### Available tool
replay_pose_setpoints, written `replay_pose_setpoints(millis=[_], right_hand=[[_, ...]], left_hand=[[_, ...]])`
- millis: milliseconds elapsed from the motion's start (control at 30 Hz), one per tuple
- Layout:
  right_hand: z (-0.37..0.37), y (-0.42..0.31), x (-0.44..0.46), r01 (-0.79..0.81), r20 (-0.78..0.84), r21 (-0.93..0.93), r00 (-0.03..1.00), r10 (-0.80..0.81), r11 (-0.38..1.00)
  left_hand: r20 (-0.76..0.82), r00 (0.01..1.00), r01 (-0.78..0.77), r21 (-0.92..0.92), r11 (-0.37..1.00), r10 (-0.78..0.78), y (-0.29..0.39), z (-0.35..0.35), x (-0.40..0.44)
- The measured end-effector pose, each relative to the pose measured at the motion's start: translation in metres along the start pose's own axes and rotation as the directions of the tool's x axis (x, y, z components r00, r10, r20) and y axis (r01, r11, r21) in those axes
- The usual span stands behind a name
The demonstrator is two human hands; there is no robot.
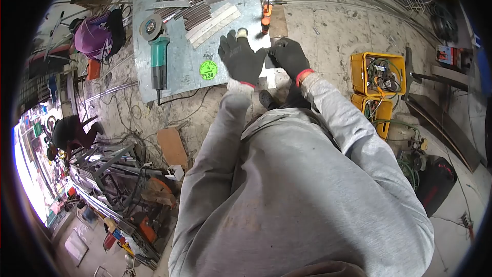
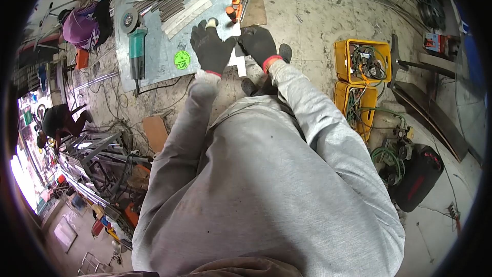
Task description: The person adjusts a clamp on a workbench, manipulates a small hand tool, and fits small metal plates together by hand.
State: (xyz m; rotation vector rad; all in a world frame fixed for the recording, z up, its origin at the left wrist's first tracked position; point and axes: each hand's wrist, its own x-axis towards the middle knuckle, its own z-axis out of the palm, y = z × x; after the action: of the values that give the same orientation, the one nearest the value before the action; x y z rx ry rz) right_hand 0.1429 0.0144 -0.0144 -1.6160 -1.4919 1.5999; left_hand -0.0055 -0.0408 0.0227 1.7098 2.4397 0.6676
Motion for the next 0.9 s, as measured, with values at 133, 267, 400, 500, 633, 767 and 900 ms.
replay_pose_setpoints(millis=[133,267,400,500,633,767,900], right_hand=[[0.004,0.002,0.038,0.163,-0.058,0.035,0.985,-0.161,0.986],[0.005,0.01,0.054,0.128,-0.017,0.102,0.992,-0.127,0.987],[-0.004,-0.008,0.043,0.186,-0.006,-0.024,0.982,-0.187,0.982],[-0.011,0.0,0.023,0.229,0.055,-0.126,0.973,-0.224,0.965],[-0.011,0.002,-0.039,0.067,0.084,-0.008,0.994,-0.066,0.998],[-0.012,0.035,-0.095,0.007,0.181,0.018,0.983,-0.011,1.0],[-0.026,0.012,-0.158,0.138,0.196,-0.34,0.978,-0.073,0.93]], left_hand=[[-0.095,0.994,-0.052,0.057,0.997,0.057,-0.004,0.008,0.03],[-0.041,0.999,-0.014,0.13,0.991,0.019,0.003,0.001,0.037],[0.061,0.998,-0.012,0.198,0.98,0.0,0.013,-0.008,0.029],[0.085,0.993,-0.095,0.18,0.979,0.081,0.013,-0.002,0.007],[0.091,0.977,-0.191,-0.022,0.981,0.192,-0.001,-0.011,-0.039],[0.145,0.977,-0.159,-0.003,0.987,0.158,-0.008,-0.019,-0.107],[0.228,0.965,-0.079,-0.224,0.971,0.132,-0.014,-0.039,-0.133]])
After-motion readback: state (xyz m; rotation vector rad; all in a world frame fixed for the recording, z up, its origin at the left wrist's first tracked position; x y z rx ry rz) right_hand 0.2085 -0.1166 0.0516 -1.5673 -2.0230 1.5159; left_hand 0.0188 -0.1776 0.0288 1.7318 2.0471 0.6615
